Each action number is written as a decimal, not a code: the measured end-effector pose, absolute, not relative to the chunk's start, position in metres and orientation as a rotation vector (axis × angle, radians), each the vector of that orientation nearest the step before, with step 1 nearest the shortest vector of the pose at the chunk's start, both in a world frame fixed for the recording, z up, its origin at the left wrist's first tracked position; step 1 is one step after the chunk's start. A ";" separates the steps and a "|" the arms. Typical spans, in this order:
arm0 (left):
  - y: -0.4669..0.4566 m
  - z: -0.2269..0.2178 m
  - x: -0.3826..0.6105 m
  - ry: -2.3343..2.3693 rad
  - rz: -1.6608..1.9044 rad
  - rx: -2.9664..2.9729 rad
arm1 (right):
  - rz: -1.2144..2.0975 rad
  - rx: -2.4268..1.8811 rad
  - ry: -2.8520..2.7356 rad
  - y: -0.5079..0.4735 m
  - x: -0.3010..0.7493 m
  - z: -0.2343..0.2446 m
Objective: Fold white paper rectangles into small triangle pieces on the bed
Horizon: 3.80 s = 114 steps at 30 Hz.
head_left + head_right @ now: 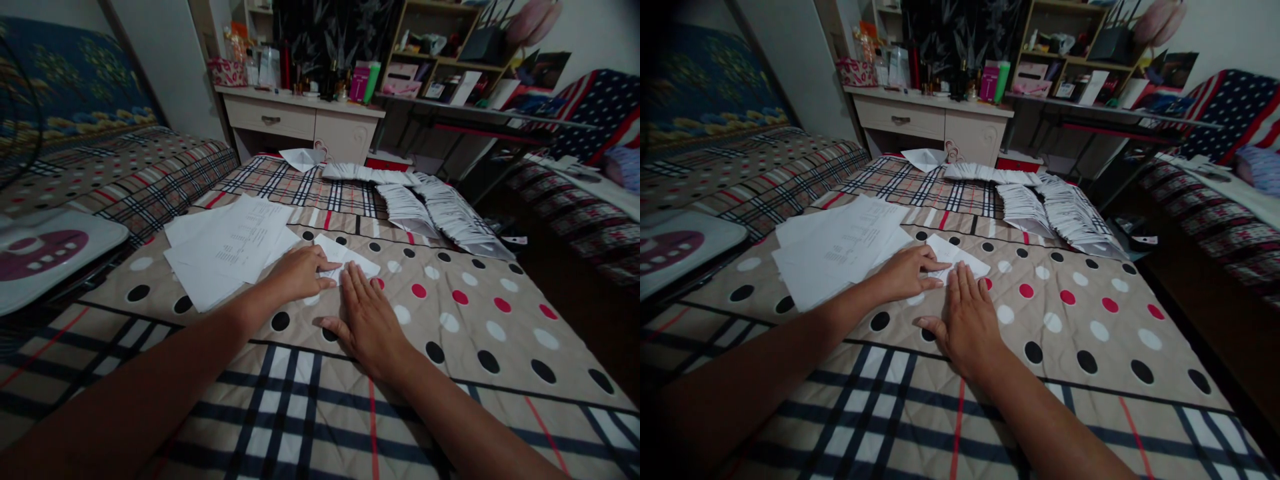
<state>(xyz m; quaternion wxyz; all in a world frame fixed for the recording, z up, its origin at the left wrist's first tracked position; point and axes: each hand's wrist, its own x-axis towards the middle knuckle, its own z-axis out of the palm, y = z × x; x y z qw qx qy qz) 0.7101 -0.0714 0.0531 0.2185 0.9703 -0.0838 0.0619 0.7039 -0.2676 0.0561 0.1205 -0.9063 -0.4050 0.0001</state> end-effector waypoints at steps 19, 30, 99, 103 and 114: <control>-0.076 0.062 0.751 0.052 0.345 2.769 | 0.008 -2.692 -1.115 -0.265 0.703 0.059; -0.074 0.073 0.767 -0.041 0.180 2.908 | -0.130 -2.372 -0.887 -0.274 0.727 0.055; -0.055 0.051 0.745 -0.227 0.382 2.566 | -0.123 -2.359 -0.485 -0.266 0.778 0.050; -0.054 0.050 0.745 -0.319 0.434 2.511 | -0.127 -2.267 -0.579 -0.268 0.781 0.044; -0.051 0.060 0.734 -0.479 0.437 2.731 | -0.255 -2.300 -0.835 -0.273 0.775 0.047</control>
